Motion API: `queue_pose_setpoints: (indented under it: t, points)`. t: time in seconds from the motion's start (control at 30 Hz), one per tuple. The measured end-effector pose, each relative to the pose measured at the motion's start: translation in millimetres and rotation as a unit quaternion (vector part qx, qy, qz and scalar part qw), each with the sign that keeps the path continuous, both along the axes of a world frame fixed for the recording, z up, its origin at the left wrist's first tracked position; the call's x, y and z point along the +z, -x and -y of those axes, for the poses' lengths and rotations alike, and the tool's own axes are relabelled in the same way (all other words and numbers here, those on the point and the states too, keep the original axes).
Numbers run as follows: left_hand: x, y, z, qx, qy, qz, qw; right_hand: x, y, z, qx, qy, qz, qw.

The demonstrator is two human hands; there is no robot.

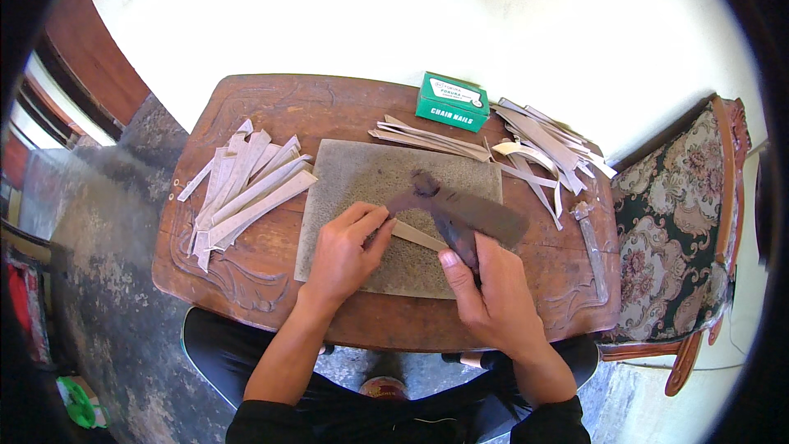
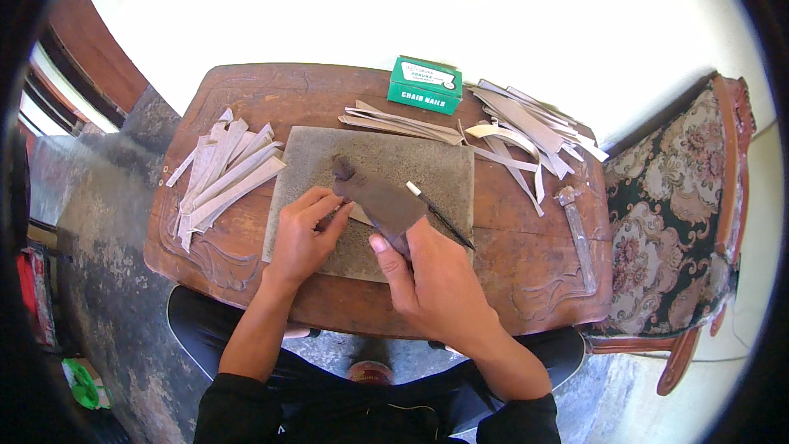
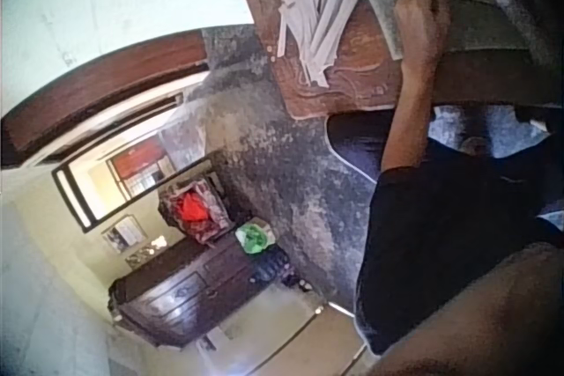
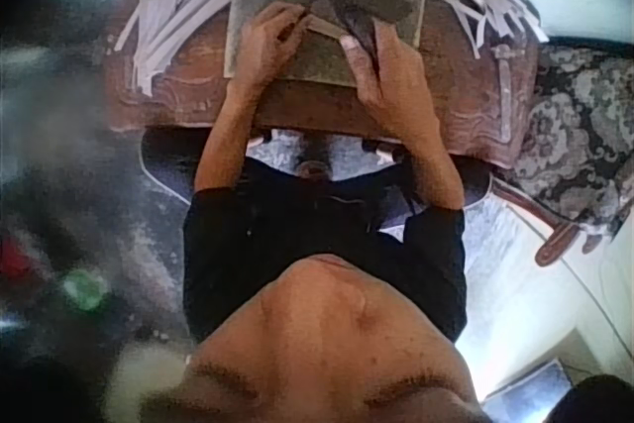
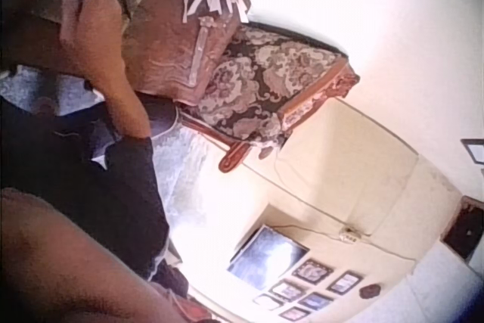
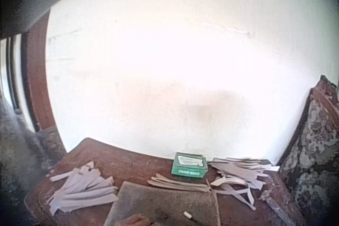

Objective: The person marks a strip of paper with a pen and ruler, then uses a hammer to tap along the marked line. They repeat this process on another strip, handling multiple paper pieces on the table.

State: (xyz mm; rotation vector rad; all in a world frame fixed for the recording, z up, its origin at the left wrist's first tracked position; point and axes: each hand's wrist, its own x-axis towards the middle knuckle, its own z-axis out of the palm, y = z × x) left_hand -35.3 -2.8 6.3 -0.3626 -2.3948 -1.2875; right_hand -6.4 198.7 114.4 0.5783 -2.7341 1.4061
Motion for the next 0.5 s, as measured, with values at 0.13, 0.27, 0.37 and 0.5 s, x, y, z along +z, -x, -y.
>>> queue_pose_setpoints:
  t: [0.13, 0.27, 0.37, 0.5]
  points:
    - [-1.1, -0.6, -0.2, 0.011, -0.025, -0.008, 1.000, -24.6, 10.8, -8.1, -0.022, 0.140, 0.122, 0.982]
    - [-1.6, 2.1, -1.9, 0.011, -0.044, -0.003, 0.999, -65.6, 29.2, -15.8, -0.043, 0.356, 0.272, 0.893]
    - [-1.8, 2.7, -1.1, 0.017, -0.060, 0.017, 0.998, -87.0, 31.4, -19.5, -0.059, 0.357, 0.294, 0.885]
    - [-1.0, 3.0, 0.8, 0.019, -0.109, 0.065, 0.992, -90.1, 34.0, -16.6, -0.049, 0.360, 0.278, 0.889]
